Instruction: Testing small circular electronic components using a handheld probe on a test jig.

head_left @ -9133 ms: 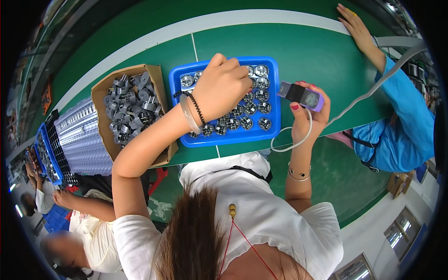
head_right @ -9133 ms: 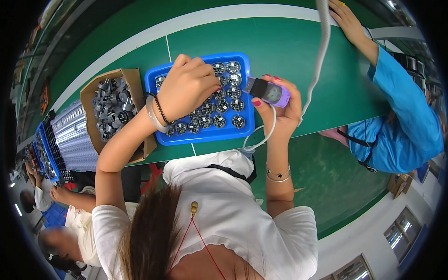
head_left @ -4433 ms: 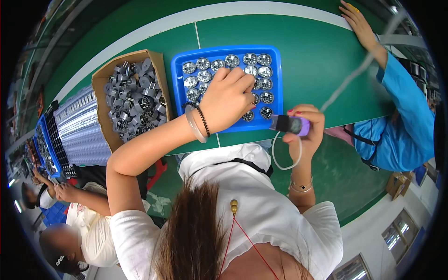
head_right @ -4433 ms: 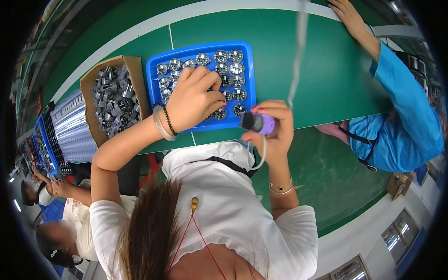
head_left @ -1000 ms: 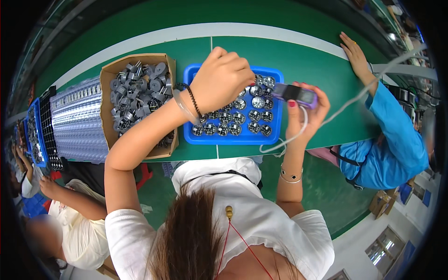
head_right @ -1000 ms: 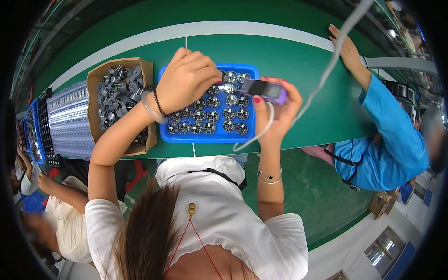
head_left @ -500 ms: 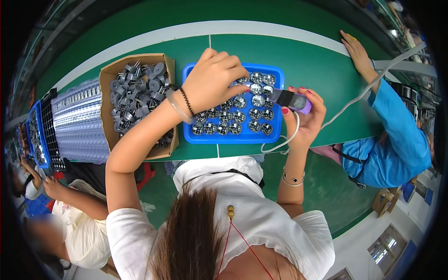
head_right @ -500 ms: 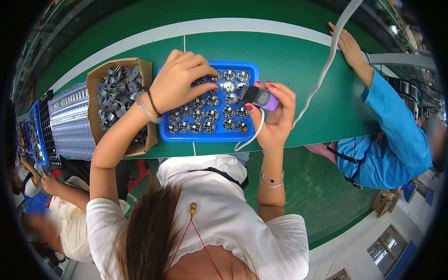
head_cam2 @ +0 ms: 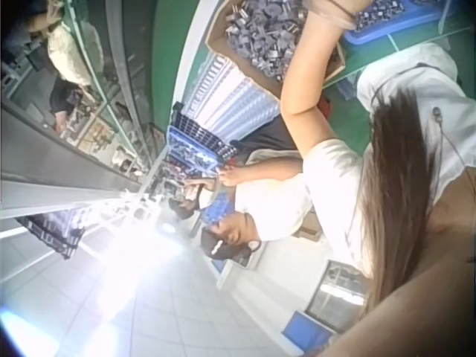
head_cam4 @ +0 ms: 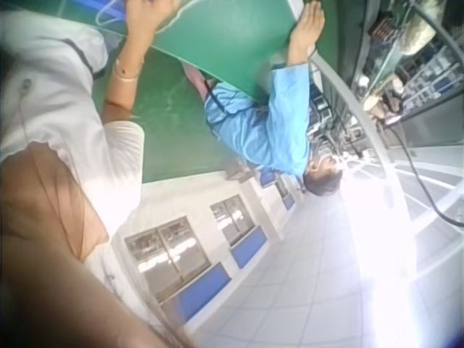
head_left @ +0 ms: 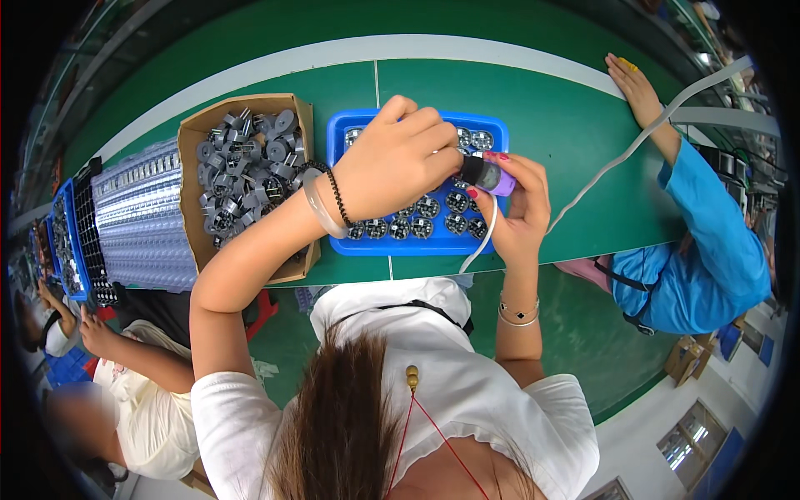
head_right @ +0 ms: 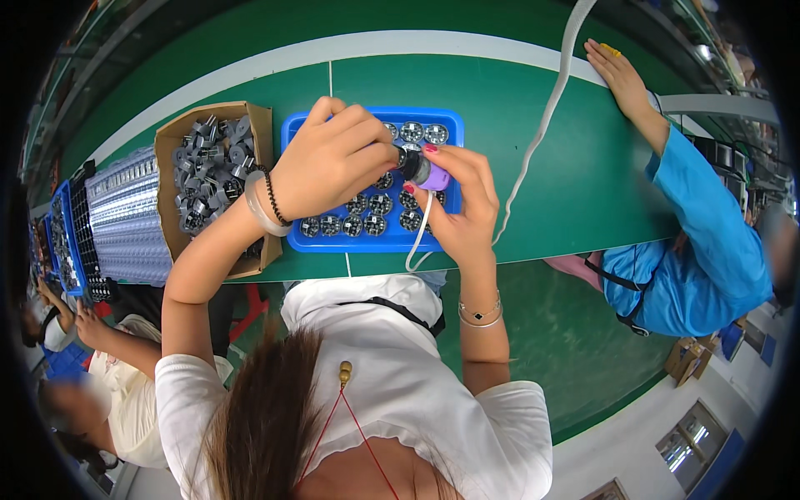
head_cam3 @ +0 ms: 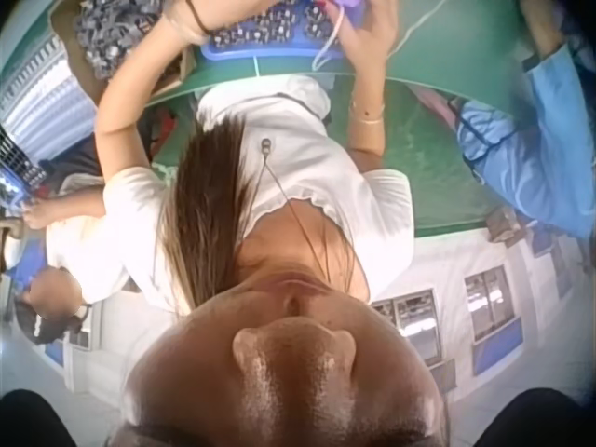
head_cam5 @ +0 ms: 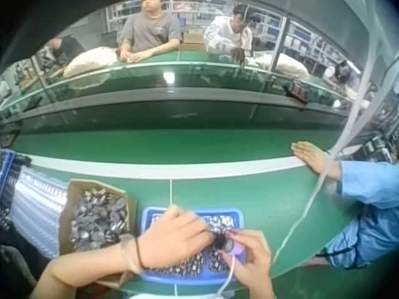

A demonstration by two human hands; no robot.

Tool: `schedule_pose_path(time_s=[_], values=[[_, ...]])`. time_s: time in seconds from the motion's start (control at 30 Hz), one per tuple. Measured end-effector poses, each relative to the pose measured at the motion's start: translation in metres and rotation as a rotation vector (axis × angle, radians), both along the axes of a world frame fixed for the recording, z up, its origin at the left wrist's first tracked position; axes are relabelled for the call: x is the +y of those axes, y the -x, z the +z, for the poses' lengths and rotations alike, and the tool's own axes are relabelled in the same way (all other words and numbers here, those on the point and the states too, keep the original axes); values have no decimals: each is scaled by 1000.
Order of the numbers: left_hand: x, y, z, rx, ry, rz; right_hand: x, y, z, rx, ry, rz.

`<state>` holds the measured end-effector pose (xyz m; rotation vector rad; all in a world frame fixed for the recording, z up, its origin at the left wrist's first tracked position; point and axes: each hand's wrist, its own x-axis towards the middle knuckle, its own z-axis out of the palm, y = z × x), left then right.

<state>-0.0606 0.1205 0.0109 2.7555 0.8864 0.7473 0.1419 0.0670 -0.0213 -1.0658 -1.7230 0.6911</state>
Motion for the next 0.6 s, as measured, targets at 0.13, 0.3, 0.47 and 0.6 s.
schedule_pose_path(time_s=[0.13, 0.3, 0.47, 0.6], values=[[-3, -2, 3, -119, 41, 9, 2, 2, 2, 47, -25, 6], [-1, 2, 4, -132, 116, 7, 0, 1, 4, 81, -26, 8], [0, 3, 1, -146, 127, -14, -1, 3, 2, 179, -27, -14], [-2, -1, 0, -181, 119, 11, -3, 5, 3, 209, -6, -53]])
